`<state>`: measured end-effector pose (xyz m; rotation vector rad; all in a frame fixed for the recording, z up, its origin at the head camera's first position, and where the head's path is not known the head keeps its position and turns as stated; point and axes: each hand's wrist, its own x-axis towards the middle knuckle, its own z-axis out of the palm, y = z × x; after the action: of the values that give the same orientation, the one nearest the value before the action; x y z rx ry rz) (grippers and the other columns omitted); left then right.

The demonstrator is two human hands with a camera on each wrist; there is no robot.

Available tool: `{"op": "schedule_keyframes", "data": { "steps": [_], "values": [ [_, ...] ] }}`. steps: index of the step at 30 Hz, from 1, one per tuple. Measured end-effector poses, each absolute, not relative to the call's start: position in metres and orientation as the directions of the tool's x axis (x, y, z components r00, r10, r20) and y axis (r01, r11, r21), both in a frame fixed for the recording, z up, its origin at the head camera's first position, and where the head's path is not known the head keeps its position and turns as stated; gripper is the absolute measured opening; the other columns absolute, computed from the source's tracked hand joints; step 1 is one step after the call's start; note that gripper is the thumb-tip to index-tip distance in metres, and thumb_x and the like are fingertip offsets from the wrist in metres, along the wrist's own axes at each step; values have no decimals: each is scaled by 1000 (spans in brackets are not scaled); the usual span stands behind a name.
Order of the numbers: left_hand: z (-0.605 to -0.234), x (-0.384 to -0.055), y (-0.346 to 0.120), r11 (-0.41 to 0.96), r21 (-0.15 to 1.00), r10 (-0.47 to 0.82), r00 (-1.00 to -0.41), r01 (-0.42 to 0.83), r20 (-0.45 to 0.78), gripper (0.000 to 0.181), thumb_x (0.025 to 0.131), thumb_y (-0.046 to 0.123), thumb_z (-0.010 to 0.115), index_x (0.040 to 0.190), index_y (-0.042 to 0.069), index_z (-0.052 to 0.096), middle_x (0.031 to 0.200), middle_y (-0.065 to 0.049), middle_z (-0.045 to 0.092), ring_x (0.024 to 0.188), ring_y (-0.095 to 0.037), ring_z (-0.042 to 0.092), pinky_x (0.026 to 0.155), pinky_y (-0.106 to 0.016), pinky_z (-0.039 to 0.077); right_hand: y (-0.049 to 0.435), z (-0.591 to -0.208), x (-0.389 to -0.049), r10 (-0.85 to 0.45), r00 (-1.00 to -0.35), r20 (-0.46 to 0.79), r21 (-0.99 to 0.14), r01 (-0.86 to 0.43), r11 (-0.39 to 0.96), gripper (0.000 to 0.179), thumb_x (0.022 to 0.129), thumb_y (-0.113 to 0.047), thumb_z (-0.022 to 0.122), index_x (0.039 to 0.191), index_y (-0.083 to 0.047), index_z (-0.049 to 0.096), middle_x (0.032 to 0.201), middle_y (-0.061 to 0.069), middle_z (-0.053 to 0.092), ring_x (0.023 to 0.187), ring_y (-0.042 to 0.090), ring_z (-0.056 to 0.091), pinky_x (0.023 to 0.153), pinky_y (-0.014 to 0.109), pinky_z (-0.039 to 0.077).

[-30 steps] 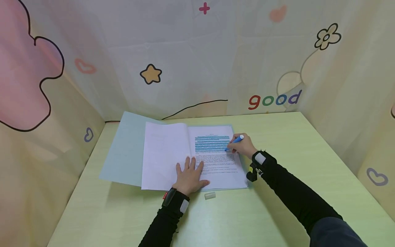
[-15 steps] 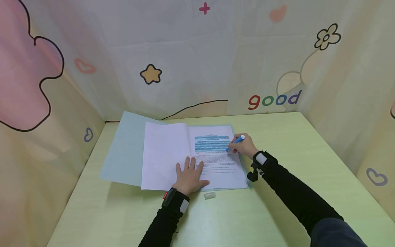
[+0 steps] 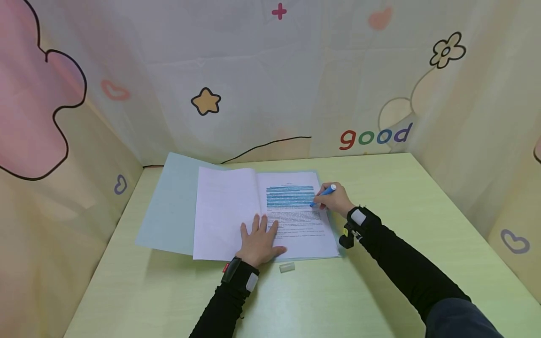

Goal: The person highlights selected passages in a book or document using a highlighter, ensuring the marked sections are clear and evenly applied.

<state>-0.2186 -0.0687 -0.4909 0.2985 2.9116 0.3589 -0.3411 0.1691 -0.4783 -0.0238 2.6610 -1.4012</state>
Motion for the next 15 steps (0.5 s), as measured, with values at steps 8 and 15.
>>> {"op": "schedule_keyframes", "data": {
  "steps": [8, 15],
  "values": [
    [-490, -217, -68, 950, 258, 223, -960, 176, -168, 77, 87, 52, 62, 150, 18, 36, 161, -14, 22, 151, -35, 11, 116, -64, 9, 173, -480, -342, -84, -991, -101, -823, 35, 568, 19, 81, -11, 71, 72, -5, 56, 72, 14, 69, 59, 21, 64, 49, 23, 42],
    [-490, -218, -69, 950, 256, 224, -960, 177, -166, 77, 87, 52, 63, 150, 18, 36, 161, -14, 22, 151, -35, 12, 116, -64, 10, 174, -478, -341, -83, -991, -103, -818, 37, 574, 18, 82, -11, 71, 73, -4, 57, 75, 14, 70, 59, 21, 64, 48, 23, 42]
  ]
}}
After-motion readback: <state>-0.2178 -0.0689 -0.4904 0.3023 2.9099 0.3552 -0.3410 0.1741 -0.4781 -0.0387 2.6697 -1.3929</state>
